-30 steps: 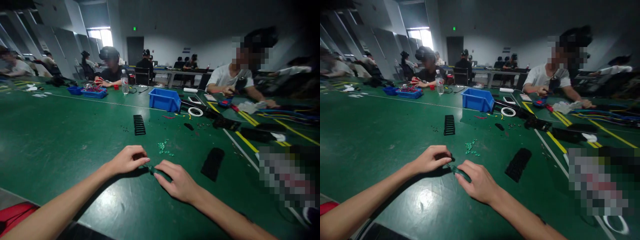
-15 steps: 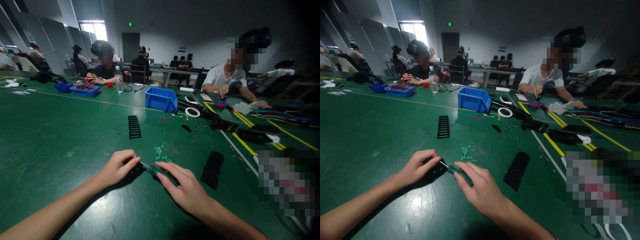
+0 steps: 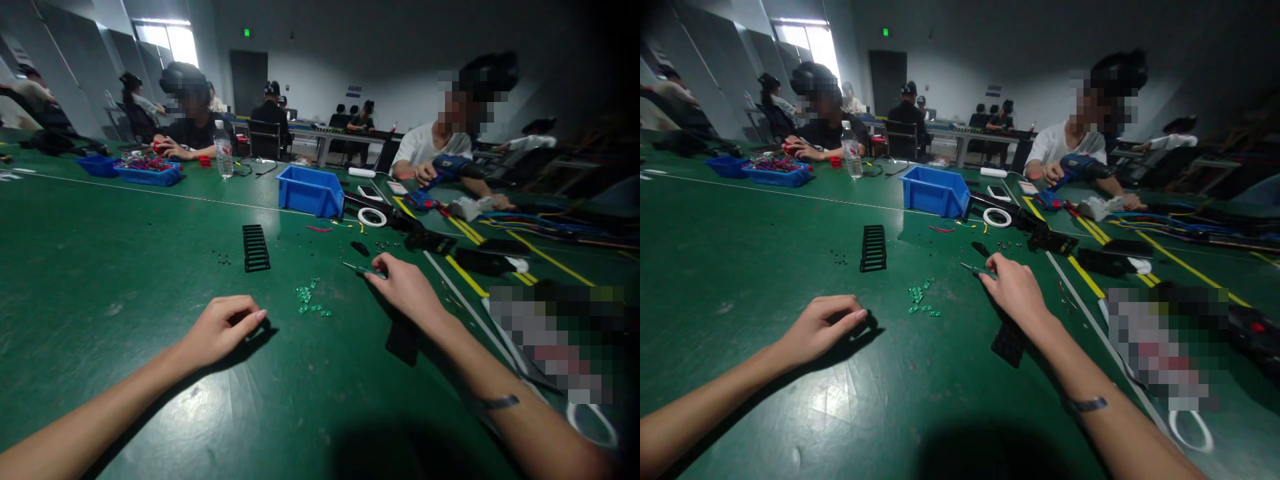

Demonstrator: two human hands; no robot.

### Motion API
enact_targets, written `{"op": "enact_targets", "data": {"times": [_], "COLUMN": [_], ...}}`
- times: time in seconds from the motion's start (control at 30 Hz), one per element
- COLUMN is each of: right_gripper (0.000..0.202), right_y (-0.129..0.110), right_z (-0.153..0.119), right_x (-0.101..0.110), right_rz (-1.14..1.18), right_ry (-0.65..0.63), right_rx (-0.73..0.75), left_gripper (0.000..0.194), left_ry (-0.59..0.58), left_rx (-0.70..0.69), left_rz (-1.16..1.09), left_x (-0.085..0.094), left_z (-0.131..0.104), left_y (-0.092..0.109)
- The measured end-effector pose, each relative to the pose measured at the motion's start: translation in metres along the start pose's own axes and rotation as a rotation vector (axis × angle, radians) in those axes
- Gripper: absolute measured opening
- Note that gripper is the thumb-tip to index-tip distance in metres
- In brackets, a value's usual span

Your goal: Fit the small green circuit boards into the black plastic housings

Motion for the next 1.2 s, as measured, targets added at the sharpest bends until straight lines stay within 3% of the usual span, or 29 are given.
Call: {"op": "enact_targets", "data": {"times": [0.27,0.43,0.5,0.67,0.87,1.0,1.2], "right_gripper": [0.012,0.02,0.022,0.023,0.023,0.024,0.028], "right_y": [-0.003,0.009,0.019,0.059,0.085,0.067,-0.012], "right_z": [0.002,0.011,0.014,-0.002,-0.016,-0.023,-0.056], "right_x": [-0.014,0.015,0.03,0.036,0.038,0.042,0.046], "right_rz": [0.002,0.007,0.014,0.035,0.081,0.115,0.367], "right_ry": [0.007,-0.032,-0.109,-0.536,-0.69,-0.736,-0.996], "right_rx": [0.043,0.04,0.041,-0.066,-0.137,-0.127,0.059], "left_gripper": [0.035,0.037,0.037,0.036,0.037,0.035,0.035], "left_ry": [-0.024,-0.038,-0.046,-0.056,-0.081,-0.088,-0.085], "left_rx": [0.035,0.031,0.035,0.04,0.032,0.024,0.021], "left_rz": [0.007,0.008,0.01,0.031,0.062,0.063,0.067], "left_x": [-0.002,-0.002,-0.003,-0.003,-0.006,-0.006,-0.006], "left_z": [0.001,0.001,0.001,0.0,0.0,0.0,0.001], "left_y": [-0.004,-0.004,-0.005,-0.007,-0.007,-0.007,-0.003]}}
Point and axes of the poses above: each hand's wrist, its own z-axis towards the middle knuckle, its own x-axis out of the back of the hand, y = z × x, the point moved 9 cm from there along z, towards the middle knuckle, and after that the axes turned 10 degrees about y, right-handed, at the moved point
